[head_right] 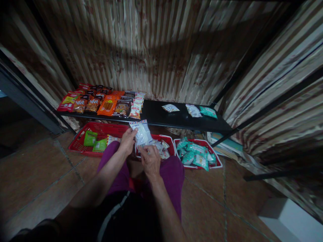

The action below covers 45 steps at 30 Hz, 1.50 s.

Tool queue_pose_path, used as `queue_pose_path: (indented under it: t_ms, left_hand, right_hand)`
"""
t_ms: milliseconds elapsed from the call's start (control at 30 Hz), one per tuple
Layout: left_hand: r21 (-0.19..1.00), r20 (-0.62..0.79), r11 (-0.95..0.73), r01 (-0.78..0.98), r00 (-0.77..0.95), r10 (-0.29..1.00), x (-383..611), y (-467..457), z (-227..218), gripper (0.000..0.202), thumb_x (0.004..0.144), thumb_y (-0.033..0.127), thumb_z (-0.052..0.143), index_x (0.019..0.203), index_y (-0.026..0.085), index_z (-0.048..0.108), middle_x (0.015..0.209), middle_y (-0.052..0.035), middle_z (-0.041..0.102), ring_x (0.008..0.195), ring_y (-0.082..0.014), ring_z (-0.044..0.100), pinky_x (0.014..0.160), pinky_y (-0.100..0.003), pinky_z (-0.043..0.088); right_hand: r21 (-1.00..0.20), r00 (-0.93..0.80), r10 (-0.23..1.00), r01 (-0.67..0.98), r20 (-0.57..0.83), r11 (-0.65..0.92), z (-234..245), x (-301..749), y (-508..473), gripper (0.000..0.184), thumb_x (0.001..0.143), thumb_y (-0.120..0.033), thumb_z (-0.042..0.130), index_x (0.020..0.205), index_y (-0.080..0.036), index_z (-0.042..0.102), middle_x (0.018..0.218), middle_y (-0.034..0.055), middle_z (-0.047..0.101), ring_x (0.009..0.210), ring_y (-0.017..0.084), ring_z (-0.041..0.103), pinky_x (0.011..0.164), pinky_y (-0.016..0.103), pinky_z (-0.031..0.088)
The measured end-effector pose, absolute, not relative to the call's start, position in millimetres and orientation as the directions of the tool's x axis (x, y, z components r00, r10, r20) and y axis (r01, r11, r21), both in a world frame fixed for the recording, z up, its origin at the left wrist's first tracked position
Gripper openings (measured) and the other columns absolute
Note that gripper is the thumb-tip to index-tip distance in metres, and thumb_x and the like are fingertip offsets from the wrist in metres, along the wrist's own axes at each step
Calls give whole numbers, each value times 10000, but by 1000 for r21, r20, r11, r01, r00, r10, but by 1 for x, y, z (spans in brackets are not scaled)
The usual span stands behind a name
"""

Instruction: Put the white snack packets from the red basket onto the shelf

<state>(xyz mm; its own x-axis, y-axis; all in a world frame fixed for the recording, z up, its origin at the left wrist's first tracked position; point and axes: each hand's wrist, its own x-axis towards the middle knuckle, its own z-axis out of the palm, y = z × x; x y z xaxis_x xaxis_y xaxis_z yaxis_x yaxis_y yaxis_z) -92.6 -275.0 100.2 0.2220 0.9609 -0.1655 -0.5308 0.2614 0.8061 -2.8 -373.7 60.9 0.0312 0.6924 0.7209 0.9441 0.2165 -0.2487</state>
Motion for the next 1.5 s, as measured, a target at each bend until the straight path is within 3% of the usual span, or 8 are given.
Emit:
queue_pose_path:
  t_ms: [267,433,600,700,800,1067,1233,1500]
  left_hand:
    - [780,-103,177,-600,155,982,-95,-271,97,393,626,436,748,871,177,584,816,-15,692,776,-150,650,721,-253,485]
    - [747,-163,226,-625,157,974,-100,-269,94,396,611,408,762,883,168,605,795,-5,690,742,-145,639,748,-273,480]
    - [702,-196,279,-655,200,960,-100,-270,93,351,617,346,770,873,162,618,801,-13,696,743,-140,636,763,-272,476]
    - [674,-197,301,-674,228,953,-99,-273,92,343,603,315,781,864,159,623,792,-13,693,730,-136,632,758,-268,475]
    - [684,-194,325,-653,266,944,-100,-272,92,325,597,307,777,846,162,628,781,-9,684,703,-127,621,725,-255,470]
    - [880,-77,170,-444,219,973,-114,-252,110,318,599,277,766,879,169,660,819,-38,689,719,-131,612,700,-249,451]
    - [964,-35,112,-240,304,952,-115,-245,108,222,541,233,780,730,151,698,664,-15,660,606,-119,561,614,-234,423]
    - [923,-75,126,-364,151,986,-101,-250,88,150,589,261,701,658,163,609,554,39,565,511,-92,490,535,-206,375]
  right_hand:
    - [-414,81,732,864,676,287,64,-9,-376,354,819,-124,495,1090,-273,666,924,57,603,893,200,537,801,361,462]
    - [-643,451,591,750,669,156,65,-2,-374,257,855,-263,501,1044,-201,663,949,85,618,941,215,557,885,401,447]
    - [-965,731,635,244,248,96,61,9,-367,486,751,-466,612,1134,-167,604,1119,110,620,1006,233,580,894,414,462]
    - [-985,640,768,-151,-33,83,57,8,-365,475,657,-506,689,1007,-184,671,970,68,689,832,204,638,759,364,524]
    - [-947,662,740,-299,-122,112,54,5,-364,430,579,-473,757,899,-188,707,832,36,707,690,168,632,663,321,530]
    - [-992,684,728,-116,-38,57,45,24,-369,374,638,-450,707,901,-184,731,859,46,724,781,202,642,702,337,521]
    - [-991,666,745,-118,-38,54,48,32,-372,309,608,-427,732,843,-227,736,849,18,727,792,205,643,758,350,512]
    - [-998,690,722,38,55,39,43,40,-372,302,682,-457,662,857,-219,721,859,22,718,814,216,636,794,368,495]
